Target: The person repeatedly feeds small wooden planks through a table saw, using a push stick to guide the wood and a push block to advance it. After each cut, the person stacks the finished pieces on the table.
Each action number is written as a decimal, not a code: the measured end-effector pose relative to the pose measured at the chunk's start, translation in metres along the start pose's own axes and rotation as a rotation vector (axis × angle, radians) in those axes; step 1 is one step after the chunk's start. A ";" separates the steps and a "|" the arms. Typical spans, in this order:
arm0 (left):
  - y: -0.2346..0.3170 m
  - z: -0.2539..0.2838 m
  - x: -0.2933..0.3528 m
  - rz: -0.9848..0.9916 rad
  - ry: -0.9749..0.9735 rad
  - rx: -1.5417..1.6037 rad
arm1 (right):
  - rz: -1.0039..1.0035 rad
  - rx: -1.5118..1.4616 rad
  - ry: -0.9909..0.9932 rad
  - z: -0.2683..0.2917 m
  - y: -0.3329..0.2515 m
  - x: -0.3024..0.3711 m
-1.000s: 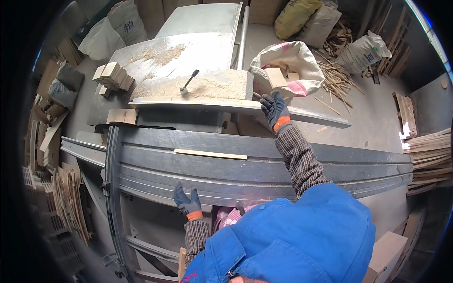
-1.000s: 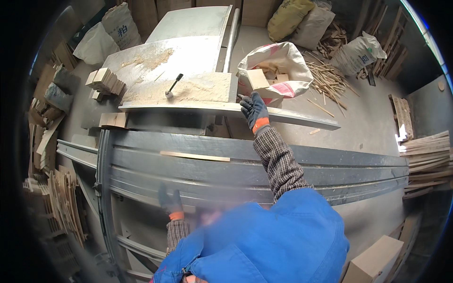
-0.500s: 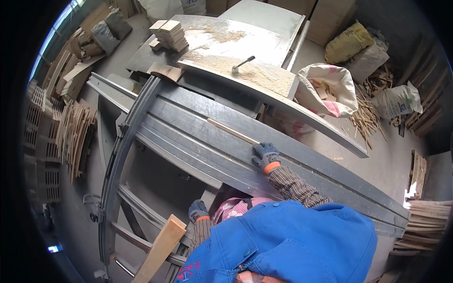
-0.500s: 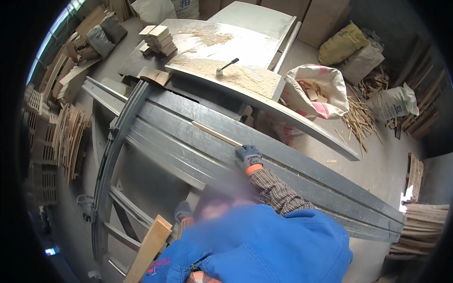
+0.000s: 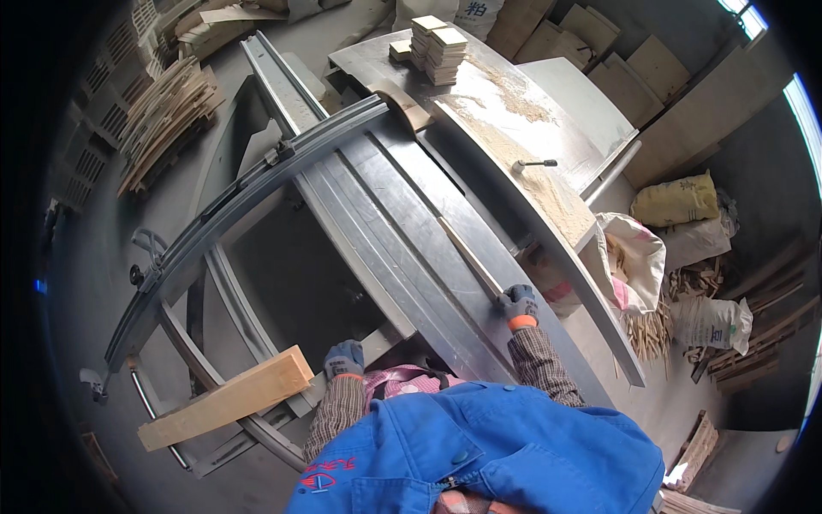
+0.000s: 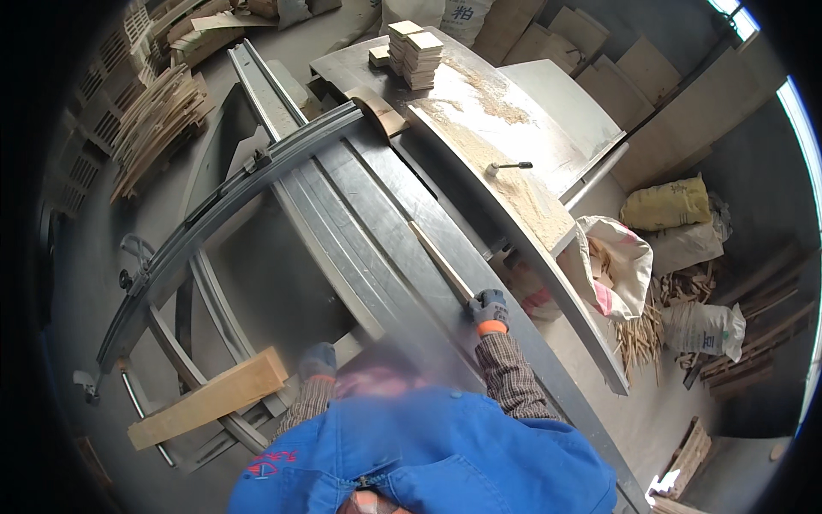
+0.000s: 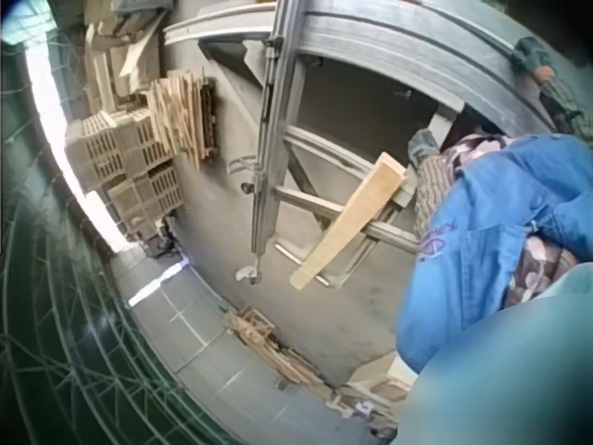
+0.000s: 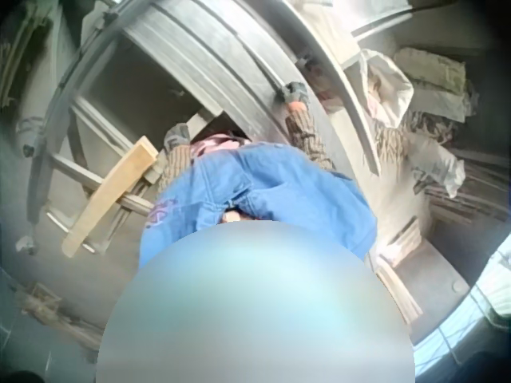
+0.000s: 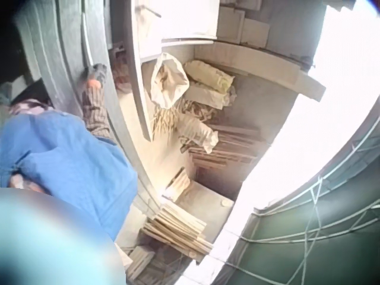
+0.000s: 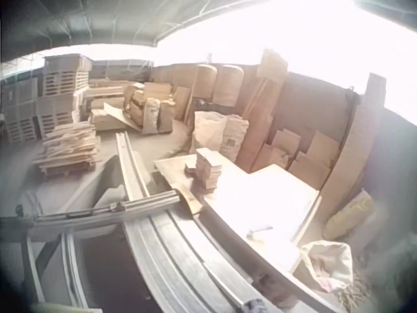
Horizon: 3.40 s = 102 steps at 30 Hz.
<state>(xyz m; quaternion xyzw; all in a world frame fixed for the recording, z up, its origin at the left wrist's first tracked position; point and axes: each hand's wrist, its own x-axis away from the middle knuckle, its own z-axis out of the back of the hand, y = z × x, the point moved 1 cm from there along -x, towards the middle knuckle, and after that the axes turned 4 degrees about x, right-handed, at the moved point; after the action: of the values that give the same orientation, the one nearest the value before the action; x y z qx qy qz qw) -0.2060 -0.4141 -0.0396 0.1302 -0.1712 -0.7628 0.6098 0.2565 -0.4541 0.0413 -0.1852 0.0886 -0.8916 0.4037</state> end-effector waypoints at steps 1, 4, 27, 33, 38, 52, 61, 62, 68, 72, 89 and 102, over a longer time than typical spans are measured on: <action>0.002 0.001 0.001 -0.017 0.017 0.020 | 0.042 -0.062 0.013 -0.004 0.004 0.000; 0.005 0.003 0.000 0.014 0.057 0.046 | 0.029 -0.193 -0.012 -0.015 0.008 0.002; -0.058 0.013 -0.099 0.055 -0.130 -0.117 | 0.220 -0.419 0.169 0.012 -0.178 -0.275; -0.066 0.041 -0.139 0.044 0.006 0.042 | 0.183 -0.424 0.148 0.024 -0.236 -0.326; -0.072 0.051 -0.177 0.057 -0.059 -0.012 | 0.403 -0.568 0.336 0.014 -0.167 -0.235; -0.148 0.023 -0.304 0.056 -0.259 -0.107 | 0.280 0.160 -0.034 -0.051 -0.150 -0.008; -0.193 0.049 -0.383 0.036 -0.170 -0.136 | 0.439 0.084 0.193 0.037 -0.235 -0.101; -0.193 0.051 -0.390 0.033 -0.158 -0.116 | 0.499 0.025 0.348 0.053 -0.244 -0.133; -0.189 0.046 -0.399 0.015 -0.210 -0.208 | 0.542 0.180 0.408 0.117 -0.279 -0.362; -0.204 0.028 -0.410 0.011 -0.290 -0.291 | 0.680 0.645 0.044 0.102 -0.339 -0.487; -0.222 0.051 -0.576 0.132 -0.383 -0.238 | 0.523 0.433 0.015 0.022 -0.453 -0.697; -0.243 0.052 -0.571 0.081 -0.364 -0.236 | 0.589 0.273 0.066 0.060 -0.506 -0.650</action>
<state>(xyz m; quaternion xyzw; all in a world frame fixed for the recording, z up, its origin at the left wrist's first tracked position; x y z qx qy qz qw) -0.3155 0.1957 -0.1005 -0.0888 -0.1931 -0.7635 0.6098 0.3263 0.3676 0.0834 -0.0669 0.0311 -0.7455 0.6624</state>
